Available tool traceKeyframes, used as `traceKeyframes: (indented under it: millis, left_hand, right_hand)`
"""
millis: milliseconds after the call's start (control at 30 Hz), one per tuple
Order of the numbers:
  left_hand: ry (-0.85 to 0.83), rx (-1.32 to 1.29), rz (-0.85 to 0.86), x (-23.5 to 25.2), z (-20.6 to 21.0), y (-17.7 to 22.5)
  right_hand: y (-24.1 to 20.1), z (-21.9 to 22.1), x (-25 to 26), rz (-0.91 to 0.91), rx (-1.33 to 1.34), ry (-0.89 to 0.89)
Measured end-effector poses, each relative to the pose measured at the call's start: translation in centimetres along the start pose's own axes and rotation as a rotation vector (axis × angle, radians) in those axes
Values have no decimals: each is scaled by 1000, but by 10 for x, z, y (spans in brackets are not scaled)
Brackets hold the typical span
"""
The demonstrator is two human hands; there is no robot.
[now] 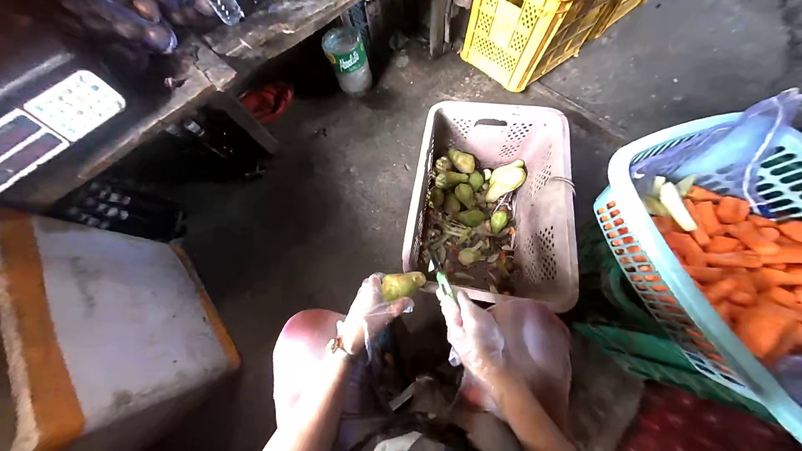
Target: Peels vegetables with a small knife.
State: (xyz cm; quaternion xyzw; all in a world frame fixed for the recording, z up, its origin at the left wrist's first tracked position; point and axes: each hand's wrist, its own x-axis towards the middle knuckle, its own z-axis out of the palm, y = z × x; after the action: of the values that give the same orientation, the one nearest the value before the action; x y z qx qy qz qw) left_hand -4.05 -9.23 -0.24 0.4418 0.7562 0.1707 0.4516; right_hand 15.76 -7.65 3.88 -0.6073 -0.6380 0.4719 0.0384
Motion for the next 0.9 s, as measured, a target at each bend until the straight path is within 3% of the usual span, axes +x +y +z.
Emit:
traceKeyframes:
  millis: [133, 300, 400, 600, 900]
  left_hand:
    - [-32, -2, 24, 14, 10, -13]
    - [-46, -46, 29, 17, 9, -12]
    - [-31, -84, 58, 22, 13, -16]
    - [-61, -43, 93, 27, 13, -16]
    - [-64, -33, 77, 26, 17, -18]
  right_hand:
    - [0, 29, 1, 160, -239, -118]
    - [-18, 30, 22, 212, -291, -18]
    - [-13, 35, 35, 248, -355, -82]
    - [-7, 27, 26, 171, -270, -106]
    - [-8, 35, 24, 214, -362, -231]
